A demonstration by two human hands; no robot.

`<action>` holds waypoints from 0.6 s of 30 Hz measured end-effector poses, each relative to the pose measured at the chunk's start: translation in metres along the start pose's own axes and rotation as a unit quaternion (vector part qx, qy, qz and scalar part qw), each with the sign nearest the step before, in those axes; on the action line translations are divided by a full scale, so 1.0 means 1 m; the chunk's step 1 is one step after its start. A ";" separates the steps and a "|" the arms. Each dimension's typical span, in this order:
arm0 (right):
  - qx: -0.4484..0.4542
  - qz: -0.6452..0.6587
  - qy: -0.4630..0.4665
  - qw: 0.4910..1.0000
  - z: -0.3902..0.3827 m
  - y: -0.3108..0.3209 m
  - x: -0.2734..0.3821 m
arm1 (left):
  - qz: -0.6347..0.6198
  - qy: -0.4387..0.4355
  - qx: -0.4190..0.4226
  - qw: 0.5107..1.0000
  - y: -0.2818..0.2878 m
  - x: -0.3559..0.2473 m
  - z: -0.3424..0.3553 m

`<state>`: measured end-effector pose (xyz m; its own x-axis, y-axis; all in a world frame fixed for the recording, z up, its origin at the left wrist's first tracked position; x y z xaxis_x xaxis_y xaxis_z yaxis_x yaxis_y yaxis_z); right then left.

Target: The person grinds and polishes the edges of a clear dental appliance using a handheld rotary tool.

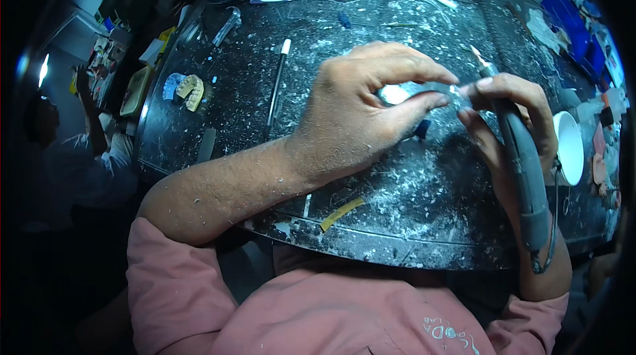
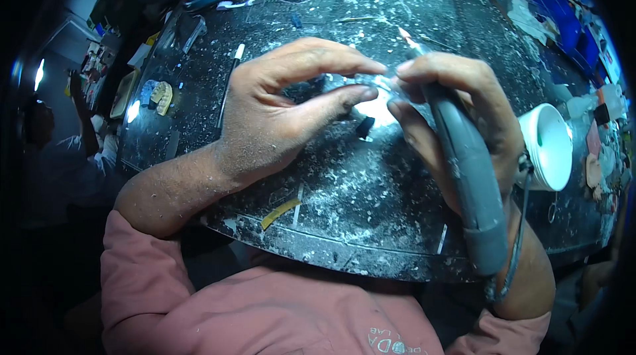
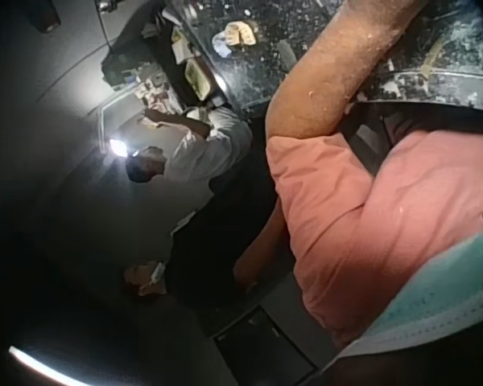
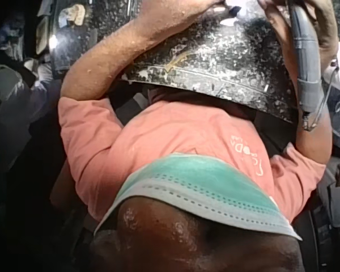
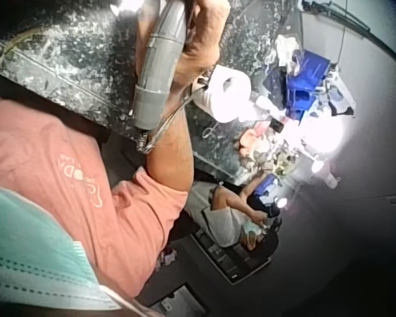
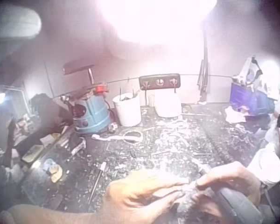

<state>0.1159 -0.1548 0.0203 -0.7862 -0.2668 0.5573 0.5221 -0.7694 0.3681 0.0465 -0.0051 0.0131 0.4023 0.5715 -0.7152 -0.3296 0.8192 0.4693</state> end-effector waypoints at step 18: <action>-0.072 0.028 -0.140 0.987 -0.002 0.015 -0.022 | -0.055 0.154 -0.131 0.978 0.010 0.008 0.004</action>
<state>0.1401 -0.1617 0.0122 -0.6250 -0.1560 0.7649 0.4936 -0.8381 0.2323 0.0497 0.0079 0.0140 0.1849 0.4064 -0.8948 -0.5222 0.8119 0.2609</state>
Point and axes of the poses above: each hand's wrist, its own z-axis towards the middle knuckle, its own y-axis out of the back of the hand, x = y × z, the point moved 5 cm from there along z, towards the middle knuckle, and after that the axes turned 4 degrees about y, right-handed, at the moved point
